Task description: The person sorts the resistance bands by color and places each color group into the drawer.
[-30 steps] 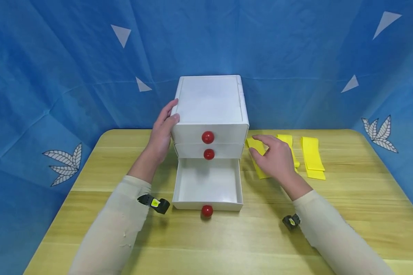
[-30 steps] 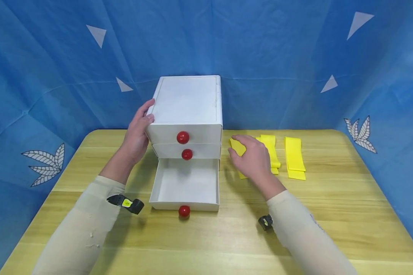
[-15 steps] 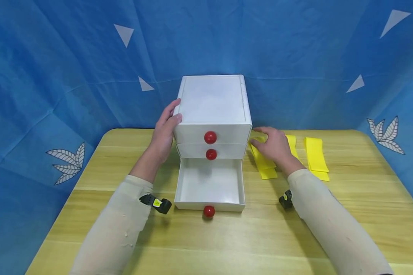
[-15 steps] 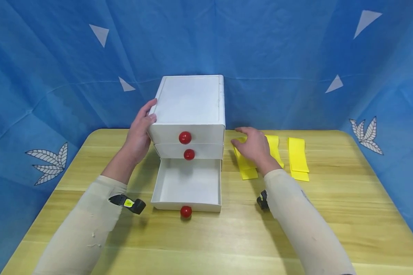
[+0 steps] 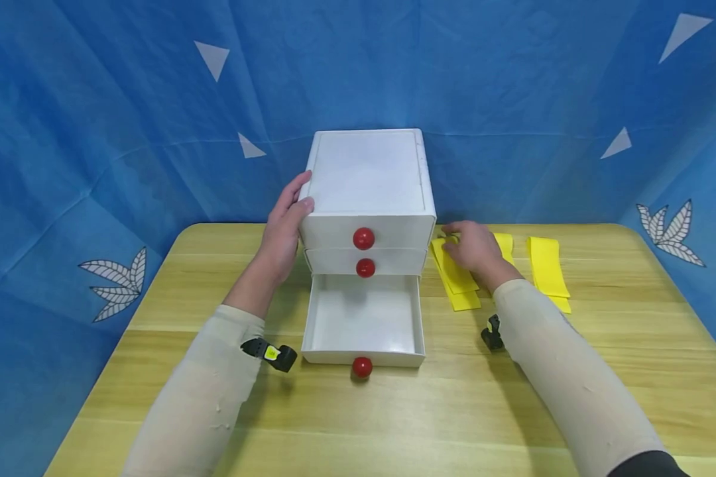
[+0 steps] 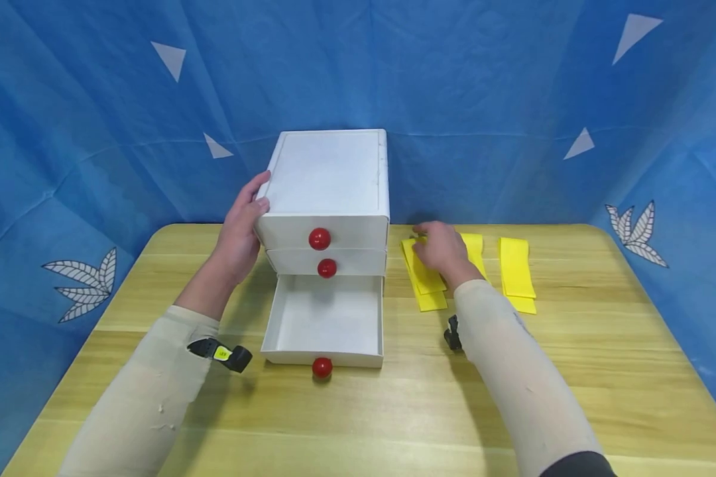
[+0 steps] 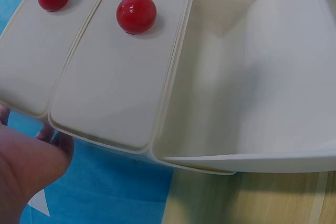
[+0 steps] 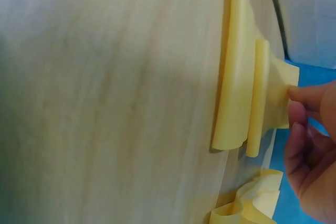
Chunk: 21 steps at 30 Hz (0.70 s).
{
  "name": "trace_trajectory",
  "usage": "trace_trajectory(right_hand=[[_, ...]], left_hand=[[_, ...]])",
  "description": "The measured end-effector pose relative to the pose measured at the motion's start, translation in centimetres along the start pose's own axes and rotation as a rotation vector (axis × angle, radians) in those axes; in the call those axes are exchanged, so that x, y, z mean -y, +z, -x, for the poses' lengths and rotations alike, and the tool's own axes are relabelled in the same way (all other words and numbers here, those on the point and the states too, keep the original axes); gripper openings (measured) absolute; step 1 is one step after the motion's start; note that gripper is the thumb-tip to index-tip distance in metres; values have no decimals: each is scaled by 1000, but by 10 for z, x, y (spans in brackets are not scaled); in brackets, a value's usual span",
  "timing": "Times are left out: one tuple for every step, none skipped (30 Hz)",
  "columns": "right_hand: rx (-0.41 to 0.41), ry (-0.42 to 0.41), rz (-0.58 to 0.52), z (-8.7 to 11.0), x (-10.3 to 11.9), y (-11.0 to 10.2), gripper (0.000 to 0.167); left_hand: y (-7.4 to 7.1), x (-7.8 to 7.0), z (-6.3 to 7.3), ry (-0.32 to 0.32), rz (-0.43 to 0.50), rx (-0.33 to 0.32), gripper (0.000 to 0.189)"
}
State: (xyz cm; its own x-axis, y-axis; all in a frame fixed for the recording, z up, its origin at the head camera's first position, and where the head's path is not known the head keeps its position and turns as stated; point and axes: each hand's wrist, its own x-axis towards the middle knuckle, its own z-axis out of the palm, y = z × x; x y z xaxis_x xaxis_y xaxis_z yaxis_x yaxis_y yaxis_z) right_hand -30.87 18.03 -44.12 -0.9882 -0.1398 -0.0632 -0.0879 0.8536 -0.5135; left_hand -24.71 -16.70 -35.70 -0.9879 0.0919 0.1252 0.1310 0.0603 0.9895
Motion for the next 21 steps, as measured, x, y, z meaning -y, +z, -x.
trace_trajectory(right_hand=[[8,6,10,-1,-1,0,41],[13,9,17,-1,-1,0,40],[19,13,26,-2,-2,0,39],[25,17,31,-2,-2,1,38],[29,17,40,-3,-3,1,37],[31,14,48,-3,-3,1,36],[32,13,52,-3,-4,1,35],[33,12,54,-4,-4,1,34],[32,10,56,-4,-4,2,33],[31,7,58,-4,-5,2,33],[30,3,61,-5,-5,2,32],[28,0,63,-5,-5,2,32],[28,-1,62,-5,-5,2,32],[28,-4,64,-6,-5,3,32],[30,-3,60,-6,-5,3,32],[31,1,56,-6,-5,3,32],[32,8,47,-6,-5,3,32],[33,16,37,-6,-6,3,32],[34,23,23,-6,-6,3,33],[34,30,9,-6,-7,3,33],[34,43,-15,-5,-7,3,34]], left_hand=[[0,0,0,1,3,0,52],[0,0,0,6,7,3,52],[0,0,0,9,11,5,52],[0,0,0,11,14,6,52],[1,0,0,13,18,6,52],[1,0,0,15,19,6,52],[1,-1,0,16,20,5,53],[1,-1,0,17,20,5,53],[1,-1,1,18,20,4,53],[1,-1,0,19,21,4,53],[1,-1,0,20,22,3,53],[1,-1,0,21,22,3,53],[1,-1,0,22,22,1,53],[1,-1,0,21,22,0,53],[1,-1,0,20,23,-1,53],[1,-2,0,20,21,-1,53],[0,-2,1,18,19,-1,53],[0,-2,1,15,16,-2,53],[0,-2,1,14,14,-4,53],[0,-2,2,12,12,-4,53],[0,-2,2,11,11,-4,53]])
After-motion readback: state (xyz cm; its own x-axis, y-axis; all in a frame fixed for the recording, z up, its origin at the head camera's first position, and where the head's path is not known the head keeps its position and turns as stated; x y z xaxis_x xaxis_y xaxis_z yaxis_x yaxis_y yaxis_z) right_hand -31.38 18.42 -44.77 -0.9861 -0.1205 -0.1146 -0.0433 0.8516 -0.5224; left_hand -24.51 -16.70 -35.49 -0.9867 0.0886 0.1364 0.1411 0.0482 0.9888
